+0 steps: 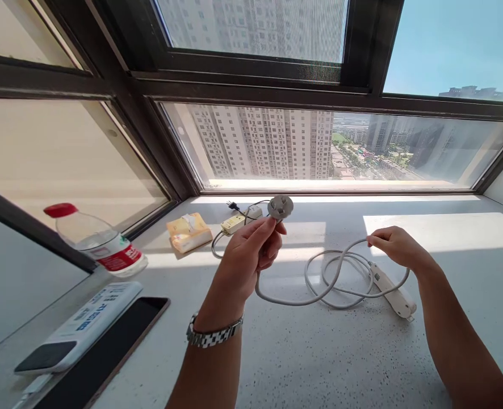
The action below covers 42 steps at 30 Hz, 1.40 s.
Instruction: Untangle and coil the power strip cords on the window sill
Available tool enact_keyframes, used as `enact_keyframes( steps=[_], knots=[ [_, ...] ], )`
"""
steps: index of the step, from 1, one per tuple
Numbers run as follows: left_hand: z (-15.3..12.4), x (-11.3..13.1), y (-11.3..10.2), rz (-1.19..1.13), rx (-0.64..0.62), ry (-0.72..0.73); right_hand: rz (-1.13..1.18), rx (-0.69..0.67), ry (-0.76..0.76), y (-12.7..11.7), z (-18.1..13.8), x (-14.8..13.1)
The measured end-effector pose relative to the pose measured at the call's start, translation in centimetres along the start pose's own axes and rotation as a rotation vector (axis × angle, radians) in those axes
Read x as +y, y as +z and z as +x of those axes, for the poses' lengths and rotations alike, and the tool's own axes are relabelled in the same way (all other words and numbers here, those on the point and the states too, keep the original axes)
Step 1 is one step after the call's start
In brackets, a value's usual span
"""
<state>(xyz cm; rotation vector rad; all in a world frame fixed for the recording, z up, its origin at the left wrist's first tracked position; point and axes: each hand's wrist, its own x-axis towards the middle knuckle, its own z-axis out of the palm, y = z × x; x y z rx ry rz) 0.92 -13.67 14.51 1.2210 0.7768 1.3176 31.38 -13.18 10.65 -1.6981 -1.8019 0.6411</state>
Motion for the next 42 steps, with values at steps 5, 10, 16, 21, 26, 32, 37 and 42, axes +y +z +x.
enact_keyframes(
  steps=[5, 10, 16, 21, 26, 32, 37, 42],
  knots=[
    [-0.4, -1.6, 2.5, -0.058, -0.171, -0.168, -0.395, 0.113, -0.022, 2.8, -0.5, -2.2],
    [-0.6, -5.0, 5.9, -0.321, -0.296, -0.477, -0.583, 0.249, 0.044, 4.2, -1.5, -4.4],
    [-1.1, -7.6, 7.9, -0.377, -0.192, -0.553, -0.426, 0.297, -0.070, 5.0, -2.5, -5.5],
    [-0.7, -8.5, 8.0, -0.356, -0.023, -0.426, -0.124, 0.230, -0.266, 6.2, -3.6, -6.5],
    [-0.1, -9.0, 7.5, -0.363, 0.079, -0.349, 0.041, 0.124, -0.236, 7.0, -4.7, -7.4],
    [1.2, -6.7, 5.6, -0.378, 0.188, -0.228, 0.174, 0.057, -0.204, 6.6, -4.9, -7.4],
    [2.2, -2.9, 1.8, -0.459, 0.317, -0.079, 0.502, -0.437, -0.226, 6.8, -3.3, -6.1],
    [2.1, -1.8, 0.5, -0.463, 0.354, -0.012, 0.649, -0.266, -0.313, 8.6, -2.4, -5.8]
  ],
)
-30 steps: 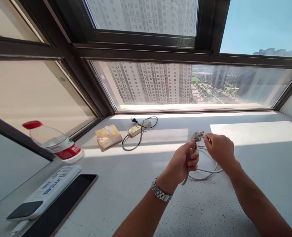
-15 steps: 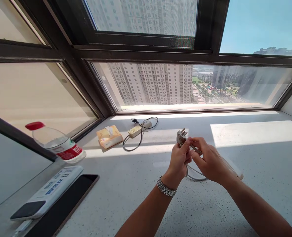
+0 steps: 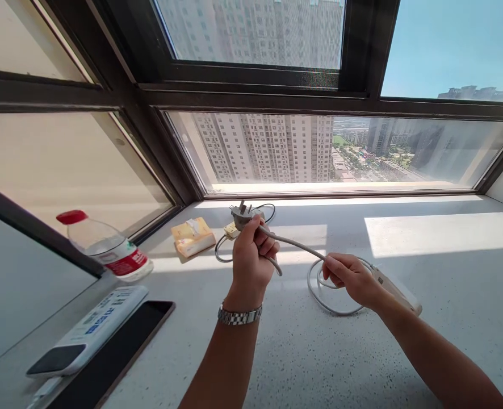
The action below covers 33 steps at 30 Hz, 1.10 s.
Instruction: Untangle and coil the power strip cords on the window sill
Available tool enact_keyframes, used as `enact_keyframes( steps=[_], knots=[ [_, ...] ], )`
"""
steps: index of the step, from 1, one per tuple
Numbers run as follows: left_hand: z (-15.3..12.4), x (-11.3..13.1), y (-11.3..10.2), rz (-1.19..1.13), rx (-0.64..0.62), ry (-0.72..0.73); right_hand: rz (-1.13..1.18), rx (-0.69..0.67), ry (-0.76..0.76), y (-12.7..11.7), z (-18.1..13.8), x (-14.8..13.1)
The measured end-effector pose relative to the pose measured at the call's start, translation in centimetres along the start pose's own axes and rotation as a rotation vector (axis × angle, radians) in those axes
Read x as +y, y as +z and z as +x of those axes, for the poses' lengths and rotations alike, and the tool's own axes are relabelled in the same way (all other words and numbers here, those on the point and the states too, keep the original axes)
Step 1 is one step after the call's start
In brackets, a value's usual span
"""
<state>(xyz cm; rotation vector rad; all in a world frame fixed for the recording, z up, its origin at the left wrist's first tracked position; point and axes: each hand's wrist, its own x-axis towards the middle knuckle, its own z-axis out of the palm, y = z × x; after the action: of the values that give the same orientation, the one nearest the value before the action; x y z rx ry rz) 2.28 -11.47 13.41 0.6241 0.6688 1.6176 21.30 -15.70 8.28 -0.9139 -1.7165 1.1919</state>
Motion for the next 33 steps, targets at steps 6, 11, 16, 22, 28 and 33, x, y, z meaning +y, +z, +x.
enact_keyframes(
  steps=[6, 11, 16, 22, 28, 33],
  knots=[
    [-1.9, -4.1, 1.6, 0.105, -0.095, -0.106, -0.286, 0.255, -0.067, 1.4, -0.6, -0.6],
    [-2.5, -5.4, 2.4, 0.089, -0.155, -0.167, -0.264, 0.217, -0.087, 1.8, -0.7, 0.0],
    [-2.4, -2.4, 2.1, -0.048, -0.241, -0.251, -0.002, -0.066, -0.082, 2.3, -0.3, 1.2],
    [-3.2, 1.9, 0.9, -0.171, -0.289, -0.202, -0.167, -0.344, -0.062, 1.9, 0.0, 1.7],
    [-4.5, 6.5, -1.1, -0.213, -0.436, 0.025, -0.598, -0.533, 0.230, -0.7, 1.5, 4.2],
    [-5.1, 9.4, -4.3, -0.239, -0.358, 0.068, -0.542, -0.483, 0.405, -6.1, 2.1, 6.4]
  ],
)
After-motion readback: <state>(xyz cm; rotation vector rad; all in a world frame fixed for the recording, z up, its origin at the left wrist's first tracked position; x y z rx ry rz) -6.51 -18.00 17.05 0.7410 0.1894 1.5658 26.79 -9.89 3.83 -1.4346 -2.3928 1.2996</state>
